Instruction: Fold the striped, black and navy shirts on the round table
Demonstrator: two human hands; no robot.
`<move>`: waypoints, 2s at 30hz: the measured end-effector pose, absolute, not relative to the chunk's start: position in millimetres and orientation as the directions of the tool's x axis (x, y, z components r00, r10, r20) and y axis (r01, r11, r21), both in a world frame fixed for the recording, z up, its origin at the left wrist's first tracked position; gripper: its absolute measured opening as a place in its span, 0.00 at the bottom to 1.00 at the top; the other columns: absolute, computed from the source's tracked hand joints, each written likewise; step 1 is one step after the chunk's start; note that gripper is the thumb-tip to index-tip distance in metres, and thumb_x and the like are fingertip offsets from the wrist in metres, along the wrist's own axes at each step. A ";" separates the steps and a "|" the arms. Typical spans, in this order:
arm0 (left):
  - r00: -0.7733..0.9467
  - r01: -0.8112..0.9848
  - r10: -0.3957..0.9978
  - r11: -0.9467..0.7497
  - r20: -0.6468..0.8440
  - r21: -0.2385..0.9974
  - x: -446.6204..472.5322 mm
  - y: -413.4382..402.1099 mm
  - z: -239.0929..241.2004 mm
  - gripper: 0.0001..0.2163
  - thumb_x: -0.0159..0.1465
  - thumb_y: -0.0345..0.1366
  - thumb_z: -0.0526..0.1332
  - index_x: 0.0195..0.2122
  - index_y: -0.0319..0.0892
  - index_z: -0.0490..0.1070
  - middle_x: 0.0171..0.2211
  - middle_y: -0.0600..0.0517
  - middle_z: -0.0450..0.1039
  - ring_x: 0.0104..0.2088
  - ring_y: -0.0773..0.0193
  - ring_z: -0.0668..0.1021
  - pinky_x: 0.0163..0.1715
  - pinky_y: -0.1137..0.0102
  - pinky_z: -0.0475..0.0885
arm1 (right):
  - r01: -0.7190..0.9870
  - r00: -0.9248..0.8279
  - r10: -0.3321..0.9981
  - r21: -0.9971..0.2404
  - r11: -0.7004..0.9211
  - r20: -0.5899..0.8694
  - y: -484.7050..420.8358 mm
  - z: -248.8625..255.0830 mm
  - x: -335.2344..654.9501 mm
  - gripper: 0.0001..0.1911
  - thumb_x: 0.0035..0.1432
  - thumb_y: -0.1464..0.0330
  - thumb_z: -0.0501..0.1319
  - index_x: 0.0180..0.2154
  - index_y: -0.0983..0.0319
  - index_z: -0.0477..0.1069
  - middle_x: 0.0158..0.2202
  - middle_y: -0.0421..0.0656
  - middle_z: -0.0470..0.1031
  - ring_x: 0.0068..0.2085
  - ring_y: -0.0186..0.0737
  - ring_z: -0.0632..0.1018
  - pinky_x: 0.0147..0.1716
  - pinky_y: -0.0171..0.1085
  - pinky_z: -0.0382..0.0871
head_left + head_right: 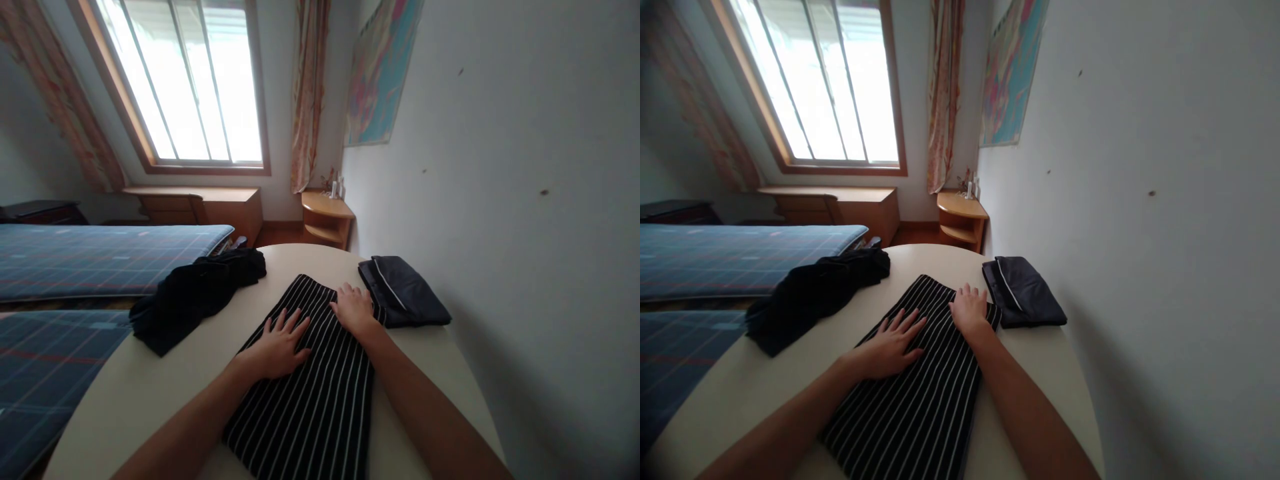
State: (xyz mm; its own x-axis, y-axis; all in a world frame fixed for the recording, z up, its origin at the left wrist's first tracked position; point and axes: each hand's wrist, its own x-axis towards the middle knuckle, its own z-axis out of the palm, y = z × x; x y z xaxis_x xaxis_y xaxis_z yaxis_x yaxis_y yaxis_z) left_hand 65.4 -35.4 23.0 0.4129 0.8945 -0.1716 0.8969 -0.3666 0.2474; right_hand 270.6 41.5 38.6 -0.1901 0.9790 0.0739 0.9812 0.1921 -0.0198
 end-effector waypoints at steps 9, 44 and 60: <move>0.198 0.975 0.979 -0.193 -0.038 0.112 74.2 -48.3 30.5 0.31 0.68 0.46 0.52 0.69 0.37 0.54 0.71 0.35 0.40 0.69 0.32 0.46 0.61 0.40 0.51 | 0.810 -0.559 0.814 -0.309 0.498 -0.155 27.9 24.0 243.7 0.39 0.65 0.42 0.45 0.70 0.52 0.47 0.73 0.44 0.37 0.71 0.57 0.40 0.66 0.60 0.33; 0.658 0.714 0.751 -0.647 0.060 0.267 73.1 -100.2 15.6 0.31 0.67 0.58 0.52 0.70 0.61 0.48 0.72 0.48 0.39 0.69 0.34 0.44 0.62 0.35 0.48 | 0.931 -0.230 0.962 -0.255 0.261 0.148 35.2 -4.8 255.8 0.31 0.68 0.49 0.46 0.66 0.55 0.60 0.69 0.43 0.54 0.69 0.55 0.54 0.65 0.54 0.43; 0.427 0.862 0.889 -0.456 0.166 0.220 74.6 -89.5 3.0 0.30 0.65 0.50 0.57 0.68 0.56 0.55 0.71 0.48 0.46 0.69 0.36 0.47 0.64 0.38 0.46 | 0.987 -0.044 0.999 -0.153 0.048 0.031 70.7 31.3 307.6 0.25 0.66 0.60 0.55 0.59 0.67 0.66 0.54 0.56 0.72 0.56 0.51 0.72 0.55 0.42 0.63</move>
State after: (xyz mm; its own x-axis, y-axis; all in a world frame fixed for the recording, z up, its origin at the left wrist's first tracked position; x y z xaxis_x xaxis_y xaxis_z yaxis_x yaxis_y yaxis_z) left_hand 74.6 -89.5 3.0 0.4273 0.8888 0.1658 0.8624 -0.4557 0.2203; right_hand 307.6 70.7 31.3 -0.0436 0.9986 0.0312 0.9870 0.0479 -0.1534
